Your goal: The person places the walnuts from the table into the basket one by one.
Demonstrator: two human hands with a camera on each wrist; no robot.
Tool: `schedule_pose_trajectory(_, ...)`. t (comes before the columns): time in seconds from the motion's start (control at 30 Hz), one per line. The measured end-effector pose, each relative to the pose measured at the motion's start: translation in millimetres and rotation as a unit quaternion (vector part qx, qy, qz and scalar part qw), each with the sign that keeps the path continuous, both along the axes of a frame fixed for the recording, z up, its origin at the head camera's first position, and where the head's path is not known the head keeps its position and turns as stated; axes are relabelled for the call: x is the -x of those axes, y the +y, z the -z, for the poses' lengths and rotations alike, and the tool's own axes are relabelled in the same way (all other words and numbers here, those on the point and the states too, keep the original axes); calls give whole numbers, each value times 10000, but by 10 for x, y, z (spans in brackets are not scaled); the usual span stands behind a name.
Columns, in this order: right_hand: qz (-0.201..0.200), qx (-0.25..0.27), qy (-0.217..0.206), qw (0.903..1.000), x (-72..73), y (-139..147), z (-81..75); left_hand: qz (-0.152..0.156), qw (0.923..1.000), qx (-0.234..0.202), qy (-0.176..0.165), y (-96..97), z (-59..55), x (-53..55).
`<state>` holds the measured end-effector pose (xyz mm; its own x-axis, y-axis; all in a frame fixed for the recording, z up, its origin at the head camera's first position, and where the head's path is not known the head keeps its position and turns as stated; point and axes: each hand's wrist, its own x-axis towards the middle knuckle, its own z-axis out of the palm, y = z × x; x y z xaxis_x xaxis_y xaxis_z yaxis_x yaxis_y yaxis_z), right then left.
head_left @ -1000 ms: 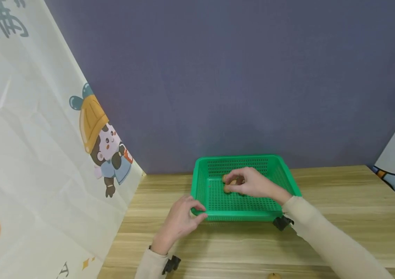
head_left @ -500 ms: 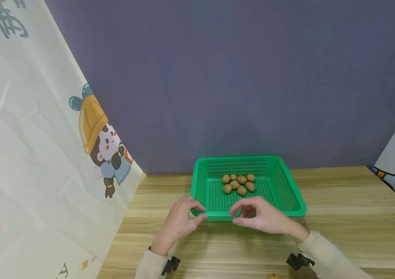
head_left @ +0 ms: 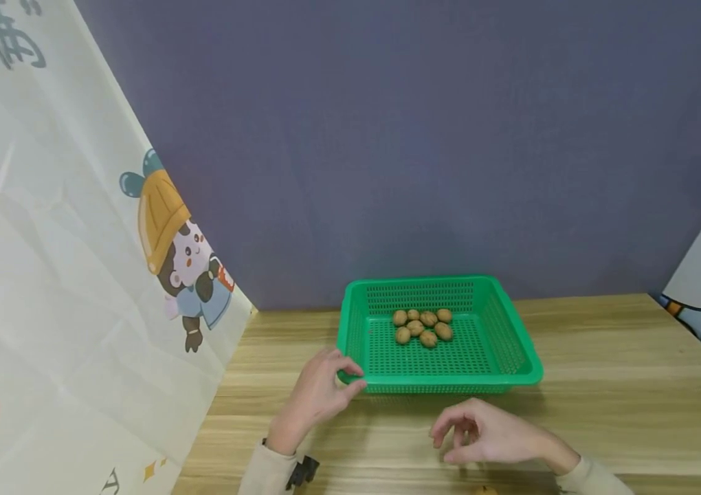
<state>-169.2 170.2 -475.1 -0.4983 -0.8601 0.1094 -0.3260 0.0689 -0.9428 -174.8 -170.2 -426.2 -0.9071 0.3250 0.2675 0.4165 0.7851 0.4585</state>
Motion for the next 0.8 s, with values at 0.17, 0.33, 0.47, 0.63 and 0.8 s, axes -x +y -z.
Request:
schedule_pose_trajectory(0.17,-265,126,-742,9968,-58,169,137,-12,10000,-28,-10,2,-3,0)
schedule_pose_trajectory(0.33,-662,304,-1343,9883,-128,355,292,-12,10000,20,-19,0,9,2)
schedule_pose_trajectory(0.47,-866,321,-1615,9825,-149,463,344,-5,10000,10,0,-6,13,3)
schedule_pose_trajectory(0.63,-850,24,-1804,9799,-152,589,305,24,10000,-39,52,-11,14,13)
schedule_pose_trajectory(0.8,-860,-237,-2009,9755,-164,703,266,23,10000,-40,28,-5,20,21)
